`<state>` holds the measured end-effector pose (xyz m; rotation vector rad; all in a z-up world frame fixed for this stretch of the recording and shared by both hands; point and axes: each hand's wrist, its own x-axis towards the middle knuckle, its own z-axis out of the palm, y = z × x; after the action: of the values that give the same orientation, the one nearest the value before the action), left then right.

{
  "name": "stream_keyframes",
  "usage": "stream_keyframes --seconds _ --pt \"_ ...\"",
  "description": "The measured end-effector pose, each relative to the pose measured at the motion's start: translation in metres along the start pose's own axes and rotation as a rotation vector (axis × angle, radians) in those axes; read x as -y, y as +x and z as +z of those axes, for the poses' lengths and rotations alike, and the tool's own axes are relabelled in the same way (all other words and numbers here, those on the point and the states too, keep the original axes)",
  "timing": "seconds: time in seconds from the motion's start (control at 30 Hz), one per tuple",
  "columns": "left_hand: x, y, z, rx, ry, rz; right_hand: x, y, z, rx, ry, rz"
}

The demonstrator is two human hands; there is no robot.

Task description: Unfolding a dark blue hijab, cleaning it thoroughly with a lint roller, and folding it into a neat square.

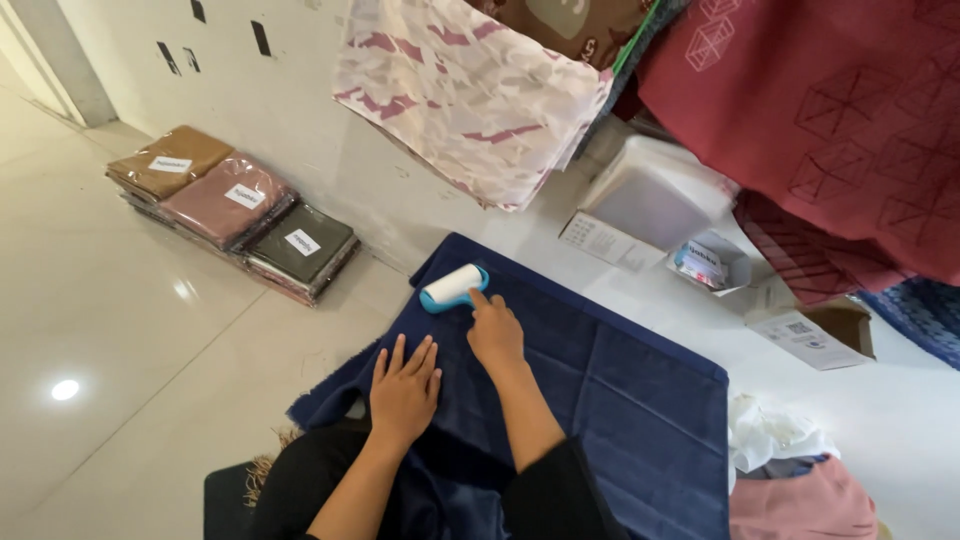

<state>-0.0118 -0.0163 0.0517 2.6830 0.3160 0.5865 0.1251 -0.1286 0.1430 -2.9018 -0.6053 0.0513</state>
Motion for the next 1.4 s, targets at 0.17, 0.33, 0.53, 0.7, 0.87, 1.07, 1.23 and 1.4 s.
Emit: stream_keyframes --seconds 0.17,0.33,0.53,0.7,0.87,1.07,1.23,1.4 --pt "0.004 -0.001 0.006 0.0 0.019 0.017 -0.028 -0.076 -0.023 -0.01 -0.001 0.033" --pt "-0.007 -0.002 -0.011 -0.15 0.043 0.043 -0.104 -0.2 -0.06 -0.109 0.034 0.085" --pt "-0.01 -0.001 -0.018 -0.079 0.099 0.017 -0.244 -0.307 -0.103 0.115 -0.053 0.334" --pt "-0.013 -0.004 -0.018 -0.078 0.096 0.019 -0.241 -0.296 -0.118 0.148 -0.121 0.307" --pt "-0.01 -0.004 -0.019 -0.083 0.123 0.022 -0.144 -0.227 -0.106 -0.01 0.153 -0.041" --pt "-0.008 -0.005 -0.021 -0.212 0.121 0.13 -0.069 -0.153 -0.044 -0.141 0.187 -0.191" --pt "-0.006 -0.007 -0.016 -0.203 0.128 0.125 -0.092 -0.16 -0.044 -0.097 0.143 -0.156" --pt "0.01 -0.007 0.003 -0.095 0.133 0.13 -0.176 -0.257 -0.056 -0.062 0.016 0.097"
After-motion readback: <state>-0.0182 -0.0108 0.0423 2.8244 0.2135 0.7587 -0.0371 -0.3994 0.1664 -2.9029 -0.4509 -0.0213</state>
